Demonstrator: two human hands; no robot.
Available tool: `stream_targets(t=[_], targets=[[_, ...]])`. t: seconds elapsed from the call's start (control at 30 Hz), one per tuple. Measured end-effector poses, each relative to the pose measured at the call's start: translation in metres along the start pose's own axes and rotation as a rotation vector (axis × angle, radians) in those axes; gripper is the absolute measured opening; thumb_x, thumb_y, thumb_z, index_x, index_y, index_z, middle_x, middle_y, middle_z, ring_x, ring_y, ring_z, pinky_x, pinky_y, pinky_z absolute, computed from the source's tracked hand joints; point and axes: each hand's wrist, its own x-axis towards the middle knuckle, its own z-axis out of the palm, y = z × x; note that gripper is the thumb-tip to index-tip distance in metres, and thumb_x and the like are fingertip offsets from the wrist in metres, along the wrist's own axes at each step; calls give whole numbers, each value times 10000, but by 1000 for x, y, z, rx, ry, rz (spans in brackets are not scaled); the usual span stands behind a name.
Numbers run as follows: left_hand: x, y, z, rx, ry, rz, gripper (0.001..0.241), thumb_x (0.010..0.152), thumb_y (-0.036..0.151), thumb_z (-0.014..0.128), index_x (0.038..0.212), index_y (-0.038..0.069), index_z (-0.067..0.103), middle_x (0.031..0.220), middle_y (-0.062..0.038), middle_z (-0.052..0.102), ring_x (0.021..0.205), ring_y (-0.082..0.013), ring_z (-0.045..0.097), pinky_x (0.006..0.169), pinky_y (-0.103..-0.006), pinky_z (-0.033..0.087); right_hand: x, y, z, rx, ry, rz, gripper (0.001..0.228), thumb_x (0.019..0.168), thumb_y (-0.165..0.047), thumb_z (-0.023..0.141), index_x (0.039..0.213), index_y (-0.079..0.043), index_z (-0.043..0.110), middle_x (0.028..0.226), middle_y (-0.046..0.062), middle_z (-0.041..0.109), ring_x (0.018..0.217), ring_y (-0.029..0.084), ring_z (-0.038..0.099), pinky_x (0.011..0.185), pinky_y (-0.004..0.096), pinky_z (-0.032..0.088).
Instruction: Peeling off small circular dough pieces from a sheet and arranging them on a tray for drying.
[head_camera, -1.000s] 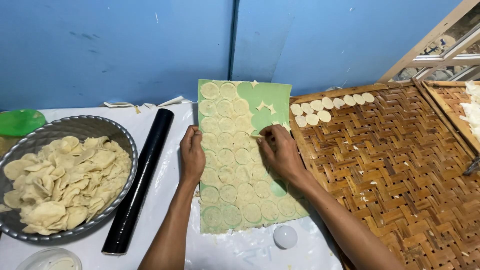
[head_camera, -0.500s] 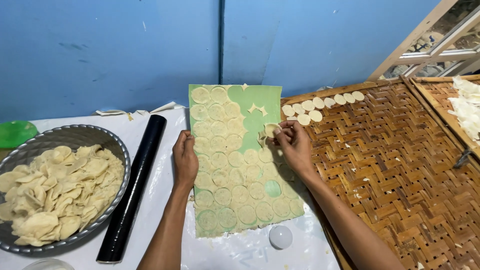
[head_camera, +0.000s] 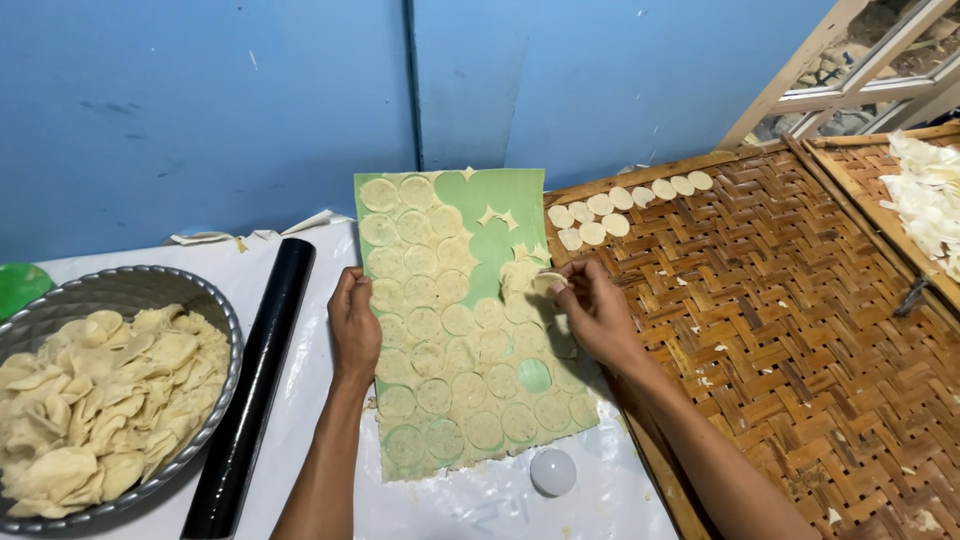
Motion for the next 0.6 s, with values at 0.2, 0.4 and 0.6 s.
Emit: stream_targets(t=[0.2,0.4,0.6], targets=[[1,1,0,-2,4,-3,175,981,152,433,888,120,578,725,16,480,740,-122,476,768,-282,416,22,35,-38,-268,229,-46,229,912,-82,775,1123,-14,718,875,186,729,778,294,707,685,415,551],[3,-7,-2,6,-1,5,185,991,150,428,896,116,584,729,5,503,741,-121,481,780,-280,424,75,114,-85,-523,325,-87,162,909,-116,774,1062,-62,767,944,178,735,890,396,723,784,473,563],[2,-6,-1,14,1,13,181,990,139,437,896,107,588,736,-4,507,755,-123,492,778,-279,430,110,146,-97,-561,463,-79,161,892,-108,814,1048,-71,794,885,169,698,806,346,717,731,451,562]])
